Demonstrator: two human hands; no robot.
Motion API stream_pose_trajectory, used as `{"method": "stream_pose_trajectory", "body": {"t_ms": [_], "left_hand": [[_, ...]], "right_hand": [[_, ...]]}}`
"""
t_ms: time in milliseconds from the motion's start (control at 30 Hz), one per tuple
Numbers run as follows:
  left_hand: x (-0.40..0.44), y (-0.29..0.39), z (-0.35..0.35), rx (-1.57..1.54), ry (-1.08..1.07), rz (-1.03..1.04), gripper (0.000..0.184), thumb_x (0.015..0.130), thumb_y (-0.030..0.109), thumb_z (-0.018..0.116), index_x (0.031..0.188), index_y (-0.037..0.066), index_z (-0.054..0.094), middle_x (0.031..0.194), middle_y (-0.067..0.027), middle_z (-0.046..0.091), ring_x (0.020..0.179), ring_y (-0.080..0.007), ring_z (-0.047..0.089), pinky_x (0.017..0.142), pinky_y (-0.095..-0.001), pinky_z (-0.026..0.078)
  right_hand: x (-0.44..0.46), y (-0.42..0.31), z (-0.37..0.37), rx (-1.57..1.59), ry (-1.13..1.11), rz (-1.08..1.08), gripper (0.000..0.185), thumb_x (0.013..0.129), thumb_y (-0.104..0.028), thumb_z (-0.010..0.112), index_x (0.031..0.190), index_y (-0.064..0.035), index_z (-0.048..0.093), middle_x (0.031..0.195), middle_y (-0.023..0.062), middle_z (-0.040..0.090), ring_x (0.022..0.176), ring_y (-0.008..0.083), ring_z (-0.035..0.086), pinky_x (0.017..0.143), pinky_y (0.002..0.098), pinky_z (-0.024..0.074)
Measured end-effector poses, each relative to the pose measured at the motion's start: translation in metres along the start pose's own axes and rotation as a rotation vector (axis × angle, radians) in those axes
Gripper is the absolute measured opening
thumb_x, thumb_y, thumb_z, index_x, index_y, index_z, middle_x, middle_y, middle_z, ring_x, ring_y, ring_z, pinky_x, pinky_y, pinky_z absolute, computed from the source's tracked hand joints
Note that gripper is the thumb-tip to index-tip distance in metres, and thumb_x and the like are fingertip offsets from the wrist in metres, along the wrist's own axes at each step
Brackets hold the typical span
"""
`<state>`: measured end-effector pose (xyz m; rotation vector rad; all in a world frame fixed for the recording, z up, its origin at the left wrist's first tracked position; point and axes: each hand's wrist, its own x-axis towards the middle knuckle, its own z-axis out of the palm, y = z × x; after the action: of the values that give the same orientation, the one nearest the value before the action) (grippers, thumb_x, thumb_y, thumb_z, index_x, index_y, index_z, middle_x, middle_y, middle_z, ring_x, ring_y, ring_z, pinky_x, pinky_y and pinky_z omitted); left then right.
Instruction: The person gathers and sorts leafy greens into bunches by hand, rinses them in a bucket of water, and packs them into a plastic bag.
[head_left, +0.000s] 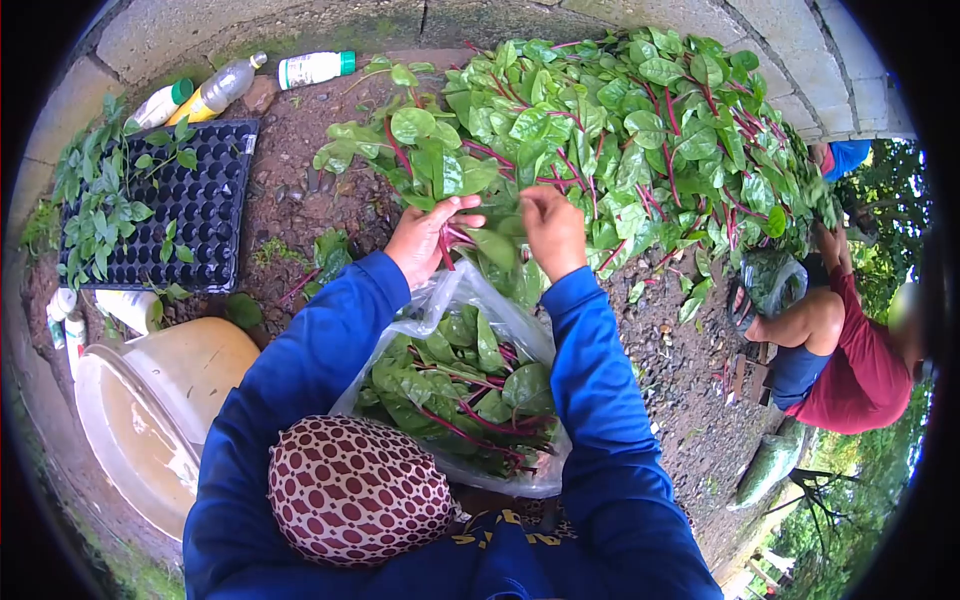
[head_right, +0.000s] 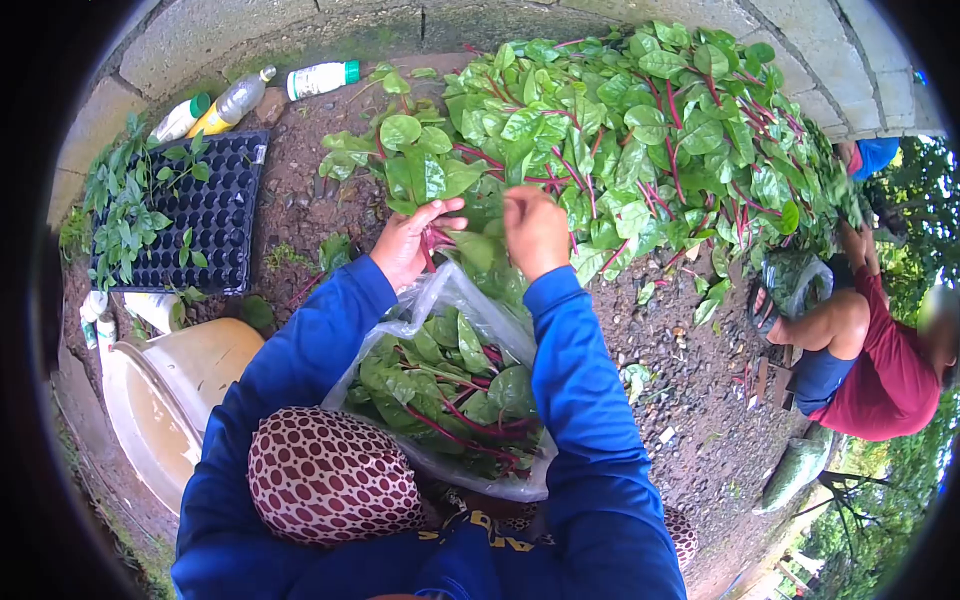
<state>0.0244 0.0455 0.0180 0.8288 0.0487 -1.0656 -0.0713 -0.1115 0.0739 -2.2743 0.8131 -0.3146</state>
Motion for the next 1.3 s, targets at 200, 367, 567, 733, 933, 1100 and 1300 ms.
{"method": "stream_pose_trajectory", "body": {"t_ms": [200,367,567,733,933,1100,1300], "left_hand": [[0.003,0.002,-0.011,0.011,0.104,0.007,0.012,0.086,0.017,0.058,0.083,0.006,0.057,0.072,-0.0010,0.056,0.055,-0.0097,0.049,0.062,-0.0311,0.046],[0.010,-0.002,-0.013,-0.039,0.135,-0.025,0.012,0.084,0.018,0.059,0.083,0.006,0.057,0.069,-0.0012,0.056,0.055,-0.0108,0.050,0.062,-0.0311,0.047],[0.012,0.000,-0.023,-0.252,0.106,-0.140,0.020,0.084,0.027,0.061,0.091,0.010,0.054,0.076,-0.0022,0.061,0.061,-0.0140,0.057,0.066,-0.0347,0.050],[0.012,0.011,-0.025,-0.403,-0.007,-0.153,0.027,0.088,0.029,0.056,0.100,0.006,0.052,0.084,-0.0042,0.062,0.072,-0.0144,0.059,0.081,-0.0404,0.050],[0.010,0.020,-0.036,-0.283,-0.157,-0.068,0.032,0.084,0.009,0.055,0.115,0.001,0.053,0.106,-0.0048,0.061,0.095,-0.0168,0.058,0.093,-0.0321,0.043],[0.003,0.028,-0.032,-0.299,-0.347,-0.172,0.043,0.078,0.008,0.049,0.121,0.000,0.049,0.133,-0.0100,0.044,0.111,-0.0211,0.051,0.096,-0.0321,0.039],[0.010,0.020,-0.028,-0.349,-0.209,-0.174,0.036,0.077,0.009,0.050,0.111,-0.002,0.054,0.109,-0.0095,0.061,0.096,-0.0199,0.058,0.089,-0.0332,0.043]], "right_hand": [[0.011,0.013,-0.001,-0.520,0.272,-0.352,0.033,0.065,-0.017,0.072,0.092,-0.0096,0.056,0.090,0.0110,0.055,0.087,0.0294,0.053,0.073,0.0398,0.0435],[0.036,0.014,0.001,-0.830,0.016,-0.290,0.036,0.067,-0.029,0.071,0.098,-0.0129,0.060,0.101,0.0057,0.054,0.100,0.0245,0.047,0.082,0.0389,0.0378],[0.046,0.021,0.028,-0.900,-0.088,-0.267,0.021,0.076,-0.027,0.062,0.091,-0.0119,0.059,0.096,0.0065,0.058,0.095,0.0244,0.052,0.079,0.0388,0.0406],[0.050,0.030,0.023,-0.877,-0.061,-0.214,0.020,0.080,-0.029,0.059,0.092,-0.0128,0.059,0.092,0.0078,0.061,0.093,0.0266,0.056,0.079,0.0425,0.0427],[0.052,0.023,0.006,-0.512,-0.119,-0.053,0.024,0.085,-0.029,0.053,0.086,-0.0059,0.060,0.076,0.0157,0.063,0.072,0.0323,0.061,0.067,0.0431,0.0460],[0.047,-0.003,-0.002,-0.054,-0.159,-0.042,0.028,0.087,-0.028,0.049,0.087,-0.0035,0.062,0.076,0.0202,0.061,0.073,0.0385,0.058,0.067,0.0454,0.0450],[0.009,-0.042,0.035,-0.360,-0.354,-0.109,0.028,0.087,-0.031,0.048,0.092,-0.0086,0.064,0.086,0.0192,0.062,0.079,0.0379,0.059,0.072,0.0474,0.0453]]}}
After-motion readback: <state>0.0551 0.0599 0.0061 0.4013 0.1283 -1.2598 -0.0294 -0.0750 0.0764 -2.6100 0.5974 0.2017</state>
